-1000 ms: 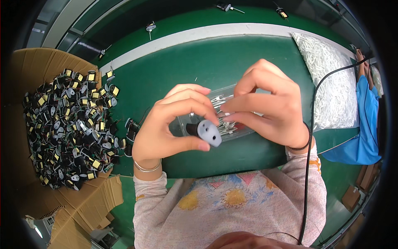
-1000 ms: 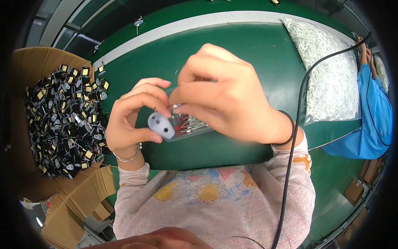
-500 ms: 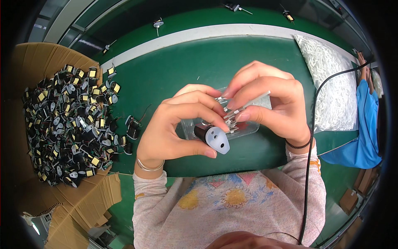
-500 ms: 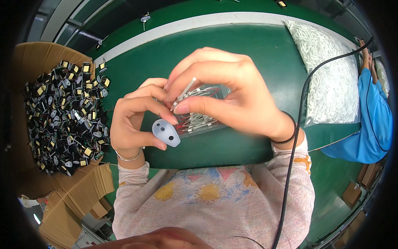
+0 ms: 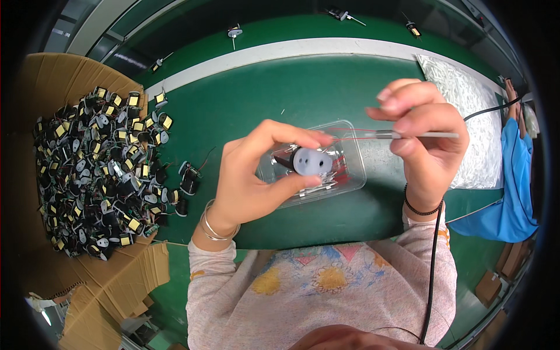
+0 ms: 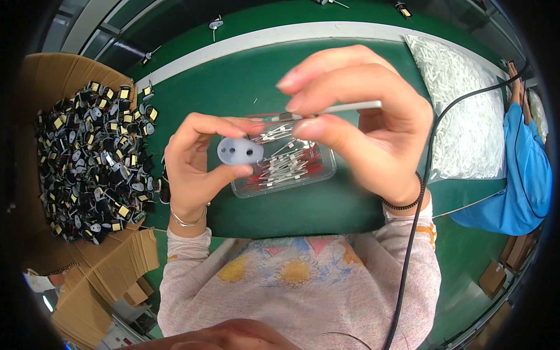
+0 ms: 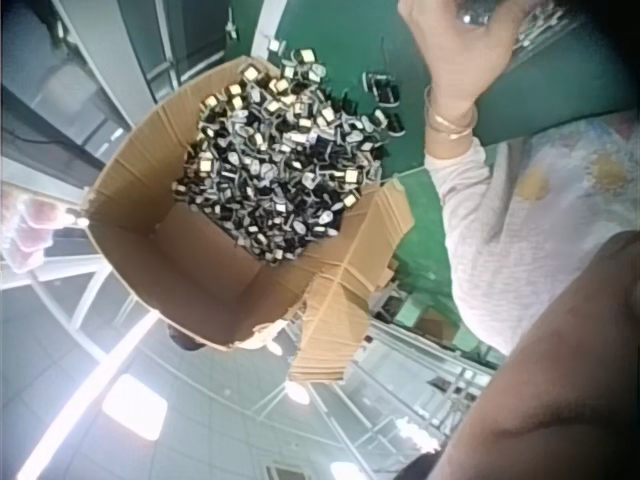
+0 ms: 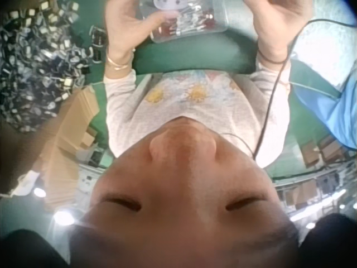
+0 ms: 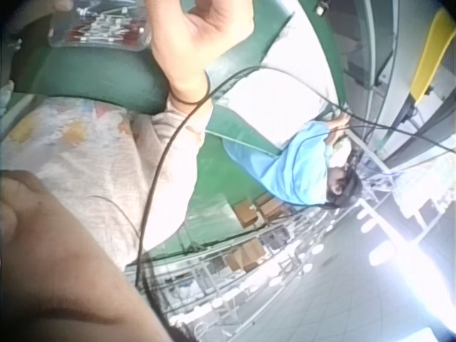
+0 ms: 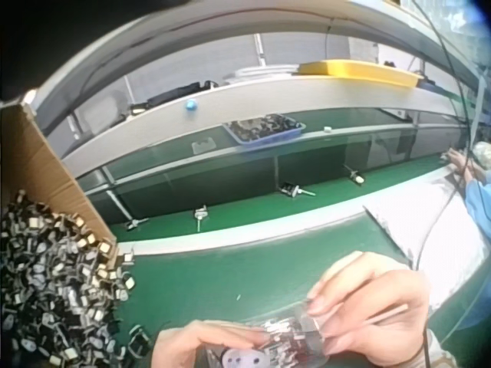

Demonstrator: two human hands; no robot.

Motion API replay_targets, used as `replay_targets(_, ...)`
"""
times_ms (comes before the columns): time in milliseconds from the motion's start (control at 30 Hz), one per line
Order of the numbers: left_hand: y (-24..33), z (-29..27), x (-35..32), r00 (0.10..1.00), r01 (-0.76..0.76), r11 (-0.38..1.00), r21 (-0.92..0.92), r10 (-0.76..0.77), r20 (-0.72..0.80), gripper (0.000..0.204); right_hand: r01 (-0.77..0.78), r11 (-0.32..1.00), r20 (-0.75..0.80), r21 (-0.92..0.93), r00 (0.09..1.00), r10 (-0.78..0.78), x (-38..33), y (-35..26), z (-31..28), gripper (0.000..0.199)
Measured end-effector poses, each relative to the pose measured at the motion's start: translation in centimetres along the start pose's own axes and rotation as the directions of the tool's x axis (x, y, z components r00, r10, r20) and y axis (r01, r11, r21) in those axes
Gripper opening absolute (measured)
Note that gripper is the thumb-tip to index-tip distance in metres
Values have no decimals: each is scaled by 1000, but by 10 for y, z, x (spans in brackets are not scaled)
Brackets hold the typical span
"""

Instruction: The person assembles electrical components by inserting a thin rod through a white plastic piece and into a black housing, then secures them using a small metal tool.

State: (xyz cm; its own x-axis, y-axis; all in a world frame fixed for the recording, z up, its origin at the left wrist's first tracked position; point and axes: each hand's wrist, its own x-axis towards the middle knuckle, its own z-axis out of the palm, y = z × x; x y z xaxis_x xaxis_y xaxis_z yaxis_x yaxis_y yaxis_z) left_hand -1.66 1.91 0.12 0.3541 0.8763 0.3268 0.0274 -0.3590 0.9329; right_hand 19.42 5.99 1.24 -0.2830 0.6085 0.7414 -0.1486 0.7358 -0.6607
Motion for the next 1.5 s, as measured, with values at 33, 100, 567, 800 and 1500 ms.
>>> replay_targets(33,-3,1,-1,992,-99,985,143,108,-60,35,-36,999,-37,35,999,38,-2,-3,1,14)
replay_targets(100,-4,7,-1,961,-185,940,287,234,-147,35,-66,993,-66,96,995,72,-5,-8,3,18)
replay_targets(567,-8,10,-2,896,-353,838,416,431,-108,36,-235,967,-39,99,970,240,-7,-22,7,22)
replay_targets(800,-8,12,-2,884,-363,812,457,455,-105,37,135,958,38,-253,991,-130,-7,-29,8,29)
replay_targets(1500,-6,12,-3,869,-343,769,540,478,-128,41,199,898,77,-392,980,-183,-16,-38,16,36)
